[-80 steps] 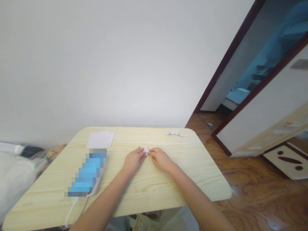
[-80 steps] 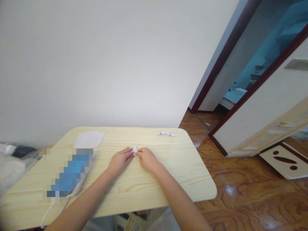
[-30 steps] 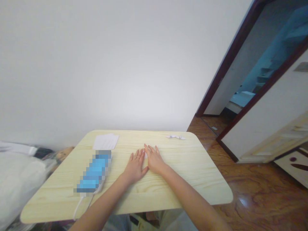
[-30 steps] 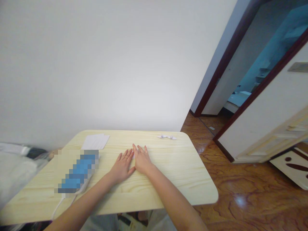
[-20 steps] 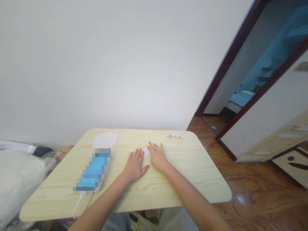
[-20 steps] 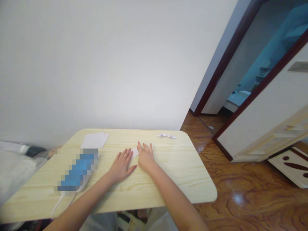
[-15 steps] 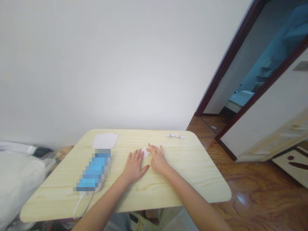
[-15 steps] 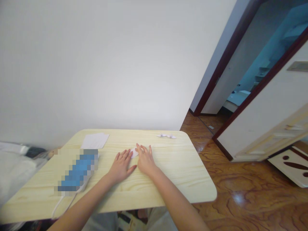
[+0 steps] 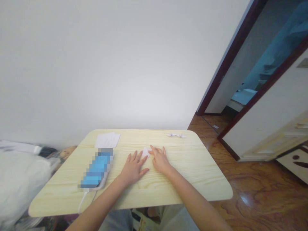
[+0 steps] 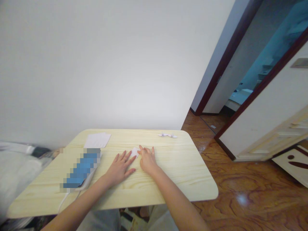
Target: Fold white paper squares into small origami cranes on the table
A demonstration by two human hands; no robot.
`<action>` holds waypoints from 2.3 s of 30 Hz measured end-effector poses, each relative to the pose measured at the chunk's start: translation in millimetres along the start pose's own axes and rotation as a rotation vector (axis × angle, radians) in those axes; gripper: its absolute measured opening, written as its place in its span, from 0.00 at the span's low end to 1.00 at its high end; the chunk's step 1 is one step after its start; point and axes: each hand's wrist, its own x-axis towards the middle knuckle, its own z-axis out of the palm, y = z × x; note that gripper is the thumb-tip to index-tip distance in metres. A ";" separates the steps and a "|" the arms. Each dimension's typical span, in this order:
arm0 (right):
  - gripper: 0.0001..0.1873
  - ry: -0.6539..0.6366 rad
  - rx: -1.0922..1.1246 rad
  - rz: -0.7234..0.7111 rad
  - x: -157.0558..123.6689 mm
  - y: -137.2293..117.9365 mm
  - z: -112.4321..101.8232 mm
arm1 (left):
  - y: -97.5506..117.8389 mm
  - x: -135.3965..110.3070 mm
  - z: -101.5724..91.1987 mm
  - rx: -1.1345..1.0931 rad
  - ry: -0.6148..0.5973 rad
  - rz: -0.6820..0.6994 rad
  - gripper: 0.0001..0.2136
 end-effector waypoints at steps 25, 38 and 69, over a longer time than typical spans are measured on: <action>0.27 0.050 0.012 0.068 9.7 1.2 1.5 | -0.2 10.3 -8.0 -0.025 0.007 0.094 0.28; 0.22 0.116 0.092 0.091 21.9 14.3 8.9 | 8.0 -0.3 -6.5 -0.067 -0.030 0.059 0.34; 0.12 0.067 -0.135 0.290 4.3 -8.4 -4.8 | 7.5 -16.6 6.1 -0.111 0.092 0.090 0.30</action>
